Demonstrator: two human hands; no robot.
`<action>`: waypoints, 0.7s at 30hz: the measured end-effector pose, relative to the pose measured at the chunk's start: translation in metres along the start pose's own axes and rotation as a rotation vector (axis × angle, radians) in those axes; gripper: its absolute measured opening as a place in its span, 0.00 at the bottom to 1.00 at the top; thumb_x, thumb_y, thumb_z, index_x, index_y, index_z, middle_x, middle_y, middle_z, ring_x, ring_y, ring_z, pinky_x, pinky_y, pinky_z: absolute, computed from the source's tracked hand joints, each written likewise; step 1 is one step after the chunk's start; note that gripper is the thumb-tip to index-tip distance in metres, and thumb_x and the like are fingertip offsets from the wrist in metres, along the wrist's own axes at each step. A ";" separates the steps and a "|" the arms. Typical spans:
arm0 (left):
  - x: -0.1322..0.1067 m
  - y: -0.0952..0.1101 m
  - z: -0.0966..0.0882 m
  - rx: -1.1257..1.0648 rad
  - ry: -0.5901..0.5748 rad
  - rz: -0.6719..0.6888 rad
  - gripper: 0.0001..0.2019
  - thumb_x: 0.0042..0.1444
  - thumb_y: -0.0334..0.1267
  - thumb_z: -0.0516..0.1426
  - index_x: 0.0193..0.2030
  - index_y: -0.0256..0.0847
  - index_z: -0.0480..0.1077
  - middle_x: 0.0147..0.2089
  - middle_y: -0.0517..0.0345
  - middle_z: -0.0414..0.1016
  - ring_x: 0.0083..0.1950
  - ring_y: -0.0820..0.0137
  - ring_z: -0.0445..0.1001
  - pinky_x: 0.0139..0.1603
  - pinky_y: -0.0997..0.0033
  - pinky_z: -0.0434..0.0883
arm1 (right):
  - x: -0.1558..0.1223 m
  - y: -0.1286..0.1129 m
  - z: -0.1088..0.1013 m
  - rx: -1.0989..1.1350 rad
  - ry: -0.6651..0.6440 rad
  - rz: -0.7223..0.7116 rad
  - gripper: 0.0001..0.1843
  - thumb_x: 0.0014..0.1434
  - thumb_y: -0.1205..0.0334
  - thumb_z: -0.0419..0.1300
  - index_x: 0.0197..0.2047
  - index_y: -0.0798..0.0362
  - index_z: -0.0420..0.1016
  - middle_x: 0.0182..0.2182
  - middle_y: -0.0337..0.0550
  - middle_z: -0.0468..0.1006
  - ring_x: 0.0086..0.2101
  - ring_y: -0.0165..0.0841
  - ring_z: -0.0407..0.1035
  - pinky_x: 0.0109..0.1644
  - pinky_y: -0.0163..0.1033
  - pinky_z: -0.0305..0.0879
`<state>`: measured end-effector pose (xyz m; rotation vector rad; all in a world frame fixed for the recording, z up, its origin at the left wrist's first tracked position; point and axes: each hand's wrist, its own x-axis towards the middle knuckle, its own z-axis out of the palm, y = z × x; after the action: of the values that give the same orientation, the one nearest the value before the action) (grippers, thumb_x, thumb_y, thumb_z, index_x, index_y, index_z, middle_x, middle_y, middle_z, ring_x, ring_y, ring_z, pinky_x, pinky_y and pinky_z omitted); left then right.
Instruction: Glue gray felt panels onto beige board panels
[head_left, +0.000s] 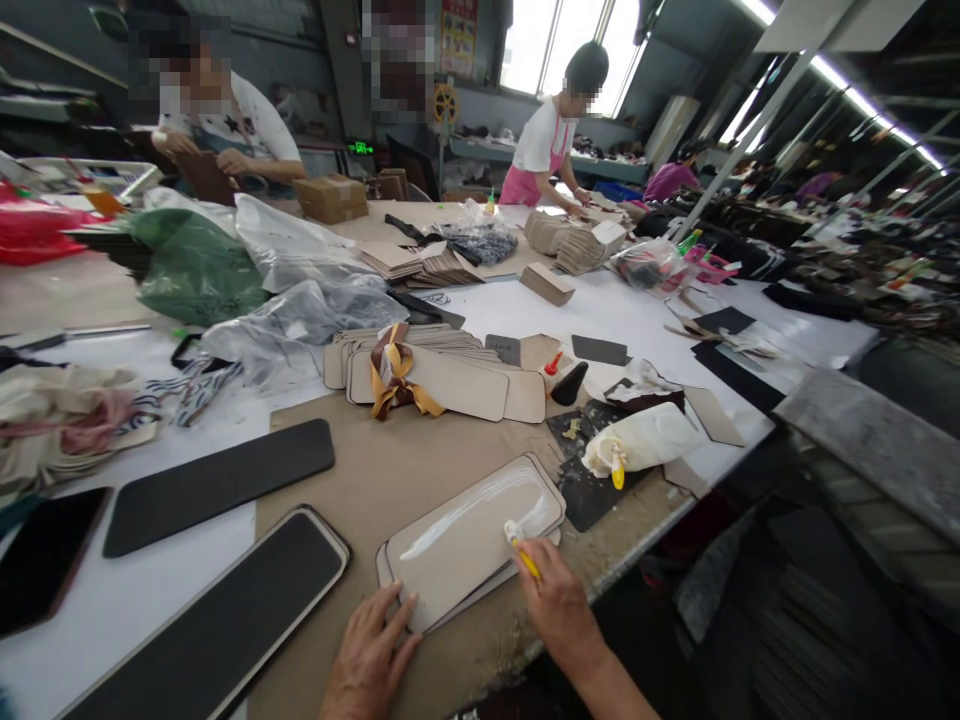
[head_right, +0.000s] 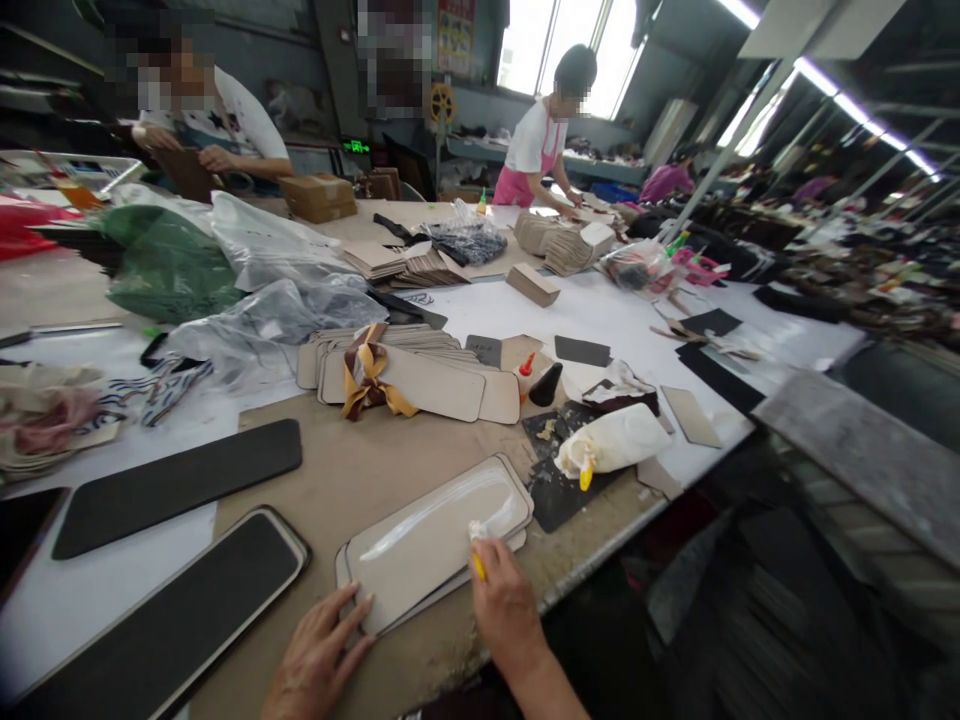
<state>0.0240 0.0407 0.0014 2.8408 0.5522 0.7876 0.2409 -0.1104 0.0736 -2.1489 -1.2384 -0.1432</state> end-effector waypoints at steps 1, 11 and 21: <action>0.001 0.001 -0.001 -0.013 -0.003 -0.010 0.15 0.57 0.46 0.51 0.46 0.45 0.71 0.45 0.49 0.74 0.44 0.63 0.74 0.42 0.64 0.75 | -0.005 -0.012 0.005 0.017 -0.022 -0.016 0.12 0.64 0.62 0.45 0.40 0.50 0.69 0.32 0.44 0.73 0.34 0.34 0.71 0.37 0.38 0.70; 0.002 0.010 -0.008 -0.163 -0.106 -0.169 0.14 0.55 0.37 0.55 0.48 0.38 0.66 0.48 0.48 0.73 0.49 0.61 0.71 0.48 0.56 0.72 | -0.018 -0.082 0.021 0.419 -0.203 0.136 0.10 0.61 0.59 0.50 0.37 0.50 0.71 0.32 0.44 0.75 0.35 0.35 0.71 0.41 0.38 0.70; 0.006 0.003 -0.018 -0.225 -0.225 -0.167 0.14 0.49 0.33 0.60 0.45 0.39 0.68 0.50 0.48 0.72 0.50 0.59 0.71 0.50 0.54 0.72 | -0.012 -0.050 0.018 0.419 -0.181 0.463 0.18 0.54 0.46 0.54 0.36 0.53 0.72 0.31 0.47 0.77 0.32 0.39 0.73 0.38 0.40 0.70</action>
<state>0.0201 0.0408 0.0205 2.5906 0.6148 0.4610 0.1897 -0.0915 0.0785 -2.0360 -0.7457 0.4752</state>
